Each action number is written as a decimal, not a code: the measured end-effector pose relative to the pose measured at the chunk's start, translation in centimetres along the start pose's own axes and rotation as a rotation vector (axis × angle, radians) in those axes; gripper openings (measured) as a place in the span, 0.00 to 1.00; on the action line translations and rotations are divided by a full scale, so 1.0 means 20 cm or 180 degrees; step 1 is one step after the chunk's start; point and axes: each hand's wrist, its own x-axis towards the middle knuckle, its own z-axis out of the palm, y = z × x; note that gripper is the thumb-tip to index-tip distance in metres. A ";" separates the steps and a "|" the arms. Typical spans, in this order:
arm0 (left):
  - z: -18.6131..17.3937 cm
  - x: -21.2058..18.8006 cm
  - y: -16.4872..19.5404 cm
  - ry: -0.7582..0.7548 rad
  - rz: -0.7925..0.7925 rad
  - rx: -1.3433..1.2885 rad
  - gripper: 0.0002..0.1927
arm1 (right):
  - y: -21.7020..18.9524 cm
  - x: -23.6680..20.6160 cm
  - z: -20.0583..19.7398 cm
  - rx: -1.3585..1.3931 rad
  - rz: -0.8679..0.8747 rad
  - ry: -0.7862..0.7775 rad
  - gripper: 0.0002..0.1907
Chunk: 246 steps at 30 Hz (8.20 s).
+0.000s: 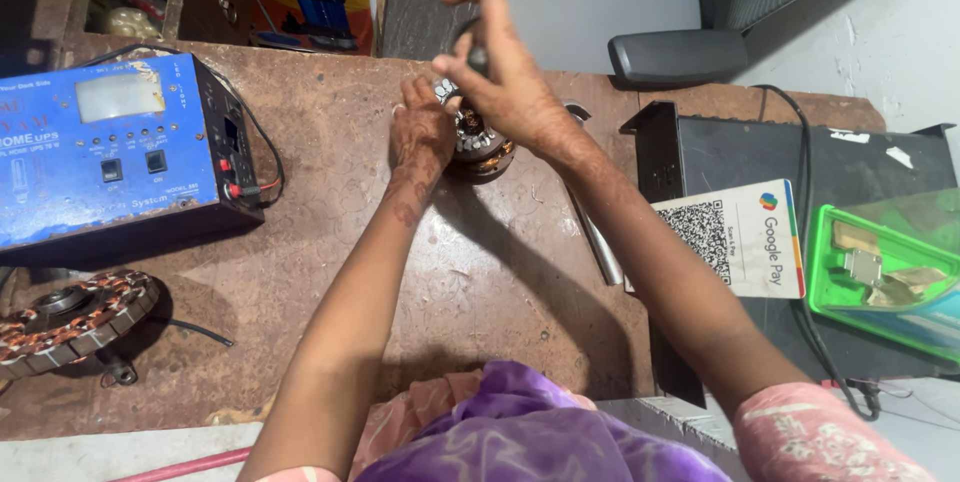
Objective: The person seats copper motor windings in a ceiling fan stator, holding a green-handled screwdriver against the coil slots and striking it with a claw hammer, working around the stator slot by slot. A second disassembled fan stator sits on the bench beside the work.
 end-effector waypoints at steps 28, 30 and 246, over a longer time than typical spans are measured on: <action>-0.10 -0.19 0.12 -0.0434 0.1083 -0.1793 0.12 | 0.04 0.03 -0.05 -0.0258 -0.0411 0.0146 0.25; -0.09 -0.19 0.12 -0.0572 0.0844 -0.1794 0.13 | 0.05 0.02 -0.06 -0.0255 -0.0536 0.0079 0.23; -0.09 -0.25 0.21 -0.0927 0.0895 -0.0758 0.18 | -0.09 -0.80 -0.26 -0.2046 0.0335 0.0945 0.16</action>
